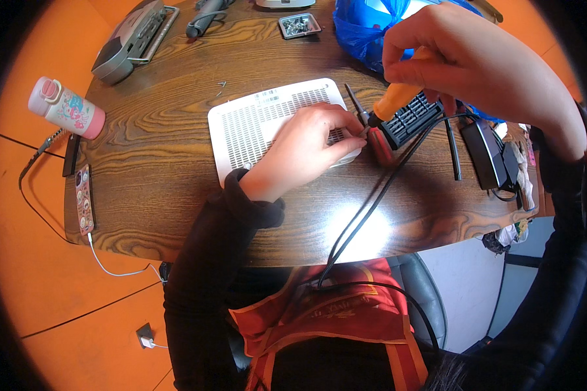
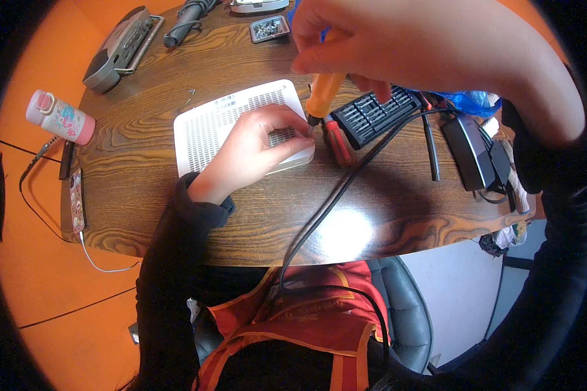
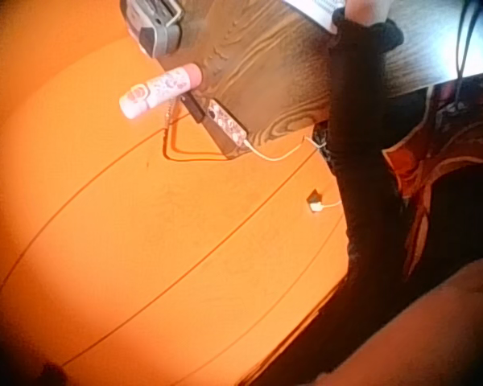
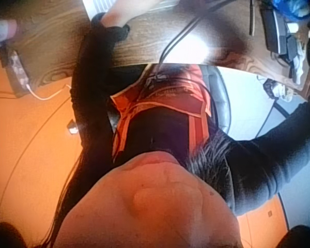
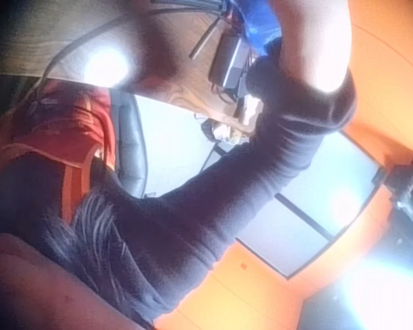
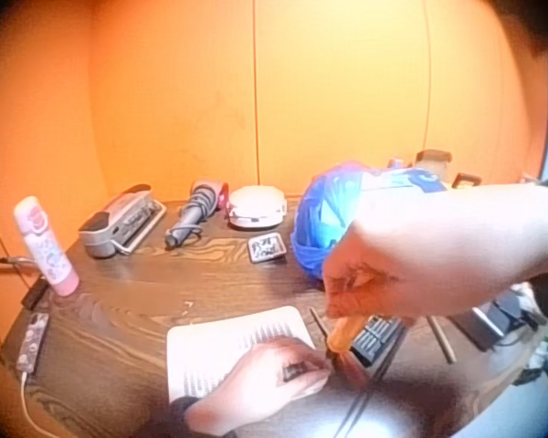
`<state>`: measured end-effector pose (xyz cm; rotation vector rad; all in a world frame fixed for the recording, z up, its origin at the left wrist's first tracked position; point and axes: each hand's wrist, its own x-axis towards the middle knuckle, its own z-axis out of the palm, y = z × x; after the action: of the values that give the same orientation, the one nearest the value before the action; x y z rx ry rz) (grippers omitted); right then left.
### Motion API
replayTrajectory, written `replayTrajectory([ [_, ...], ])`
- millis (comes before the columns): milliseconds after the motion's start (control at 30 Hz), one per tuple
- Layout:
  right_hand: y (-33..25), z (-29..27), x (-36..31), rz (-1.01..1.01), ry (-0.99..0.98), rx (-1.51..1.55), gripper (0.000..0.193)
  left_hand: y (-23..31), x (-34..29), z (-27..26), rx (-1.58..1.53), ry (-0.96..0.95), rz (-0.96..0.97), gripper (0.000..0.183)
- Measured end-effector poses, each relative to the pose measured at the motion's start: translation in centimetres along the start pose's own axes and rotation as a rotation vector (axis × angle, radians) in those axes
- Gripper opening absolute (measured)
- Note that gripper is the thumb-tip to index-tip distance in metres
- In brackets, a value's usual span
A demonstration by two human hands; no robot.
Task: The person removes a white electronic device from a blue plastic bag, places it on a wooden table, and uses a yellow screwdriver to remove screws from the back panel. They then open the device to reveal the internal circuit board and use pliers to manipulate components on the board.
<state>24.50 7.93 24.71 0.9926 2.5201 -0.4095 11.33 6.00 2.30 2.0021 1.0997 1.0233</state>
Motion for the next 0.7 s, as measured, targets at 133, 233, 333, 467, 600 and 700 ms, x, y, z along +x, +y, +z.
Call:
replayTrajectory([
  [133, -2.1, 0.3, 0.4, 0.196, 0.019, -0.124, 0.025, 0.1, -0.1, 0.0, 0.013, 0.015, 0.019, 0.015],
  [233, -1.5, 0.2, 0.6, 0.307, -0.024, -0.044, 0.022, 0.2, 0.0, 0.0, -0.014, 0.006, 0.007, 0.017],
  [333, -0.9, 0.6, 0.5, 0.311, 0.081, 0.058, 0.021, 0.5, 0.0, -0.1, -0.076, -0.012, -0.022, 0.023],
  [467, 2.9, 4.4, 1.3, -0.33, 0.422, -0.031, 0.017, 0.7, 0.0, -0.2, -0.07, -0.034, -0.026, 0.03],
  [600, 3.6, 4.8, 1.5, 0.097, 0.281, 0.066, 0.017, 0.7, 0.0, -0.3, 0.044, -0.033, 0.009, 0.03],
  [700, 2.1, 3.7, 0.9, 0.122, 0.287, 0.069, 0.017, 0.5, -0.1, -0.5, -0.021, -0.051, 0.032, 0.03],
])
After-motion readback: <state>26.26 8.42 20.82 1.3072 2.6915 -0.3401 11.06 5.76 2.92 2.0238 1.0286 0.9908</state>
